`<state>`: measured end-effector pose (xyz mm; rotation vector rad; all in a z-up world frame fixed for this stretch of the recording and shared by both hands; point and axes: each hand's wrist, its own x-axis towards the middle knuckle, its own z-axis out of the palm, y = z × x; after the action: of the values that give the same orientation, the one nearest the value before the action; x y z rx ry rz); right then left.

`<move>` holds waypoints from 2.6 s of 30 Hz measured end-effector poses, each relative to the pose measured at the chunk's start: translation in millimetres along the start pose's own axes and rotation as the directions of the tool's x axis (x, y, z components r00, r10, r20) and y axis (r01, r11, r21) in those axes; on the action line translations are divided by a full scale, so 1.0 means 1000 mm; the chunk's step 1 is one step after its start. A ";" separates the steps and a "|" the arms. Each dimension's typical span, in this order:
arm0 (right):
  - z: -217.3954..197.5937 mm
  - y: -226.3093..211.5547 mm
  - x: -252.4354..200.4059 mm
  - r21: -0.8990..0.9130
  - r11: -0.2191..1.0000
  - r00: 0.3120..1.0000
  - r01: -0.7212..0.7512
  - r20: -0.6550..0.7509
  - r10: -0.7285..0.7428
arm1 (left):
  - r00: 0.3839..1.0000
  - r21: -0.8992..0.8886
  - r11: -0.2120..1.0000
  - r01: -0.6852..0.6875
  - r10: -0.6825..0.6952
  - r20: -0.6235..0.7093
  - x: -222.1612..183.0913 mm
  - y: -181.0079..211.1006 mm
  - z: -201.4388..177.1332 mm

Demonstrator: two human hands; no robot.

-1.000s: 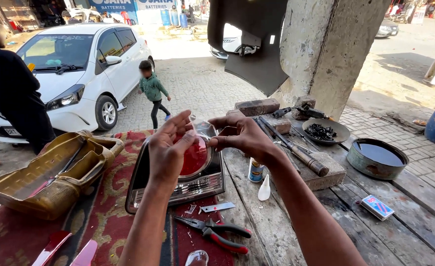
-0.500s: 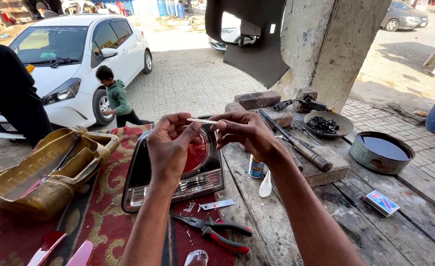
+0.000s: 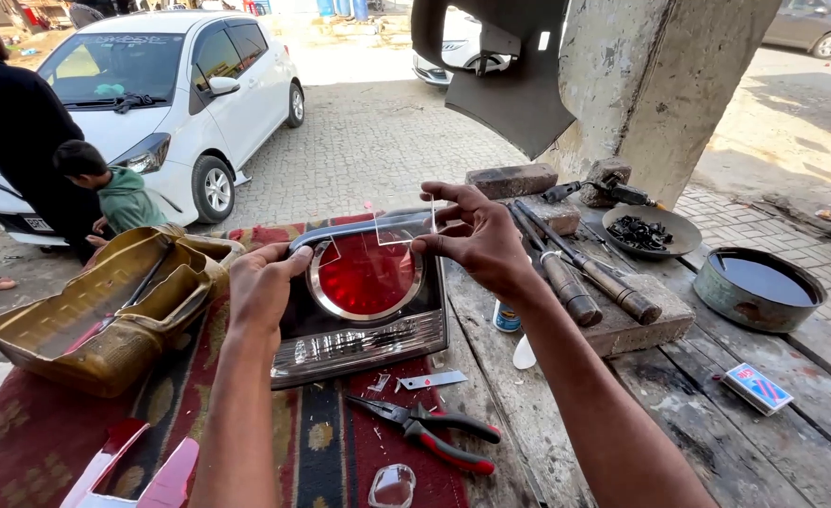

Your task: Repairing a car tail light by fitting and adjusting a clear plastic lens onto the assembly at a workbench.

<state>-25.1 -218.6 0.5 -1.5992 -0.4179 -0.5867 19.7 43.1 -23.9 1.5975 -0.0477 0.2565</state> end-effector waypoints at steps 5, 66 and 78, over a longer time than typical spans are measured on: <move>0.025 0.008 0.000 -0.319 0.917 0.971 0.238 0.083 -0.223 | 0.995 -0.158 0.985 -0.066 0.077 0.064 0.006 -0.009 0.007; 0.028 0.029 0.012 -0.296 0.927 0.970 0.229 0.153 -0.191 | 0.976 -0.175 0.977 -0.125 0.153 0.154 -0.010 0.010 0.031; 0.026 0.030 0.013 -0.284 0.930 0.968 0.233 0.163 -0.193 | 0.970 -0.177 0.974 -0.145 0.175 0.168 -0.007 0.006 0.028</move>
<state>6.1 -197.5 -17.3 -1.9061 -0.6315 -0.7394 15.1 14.0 -19.9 1.4513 -0.3336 0.2248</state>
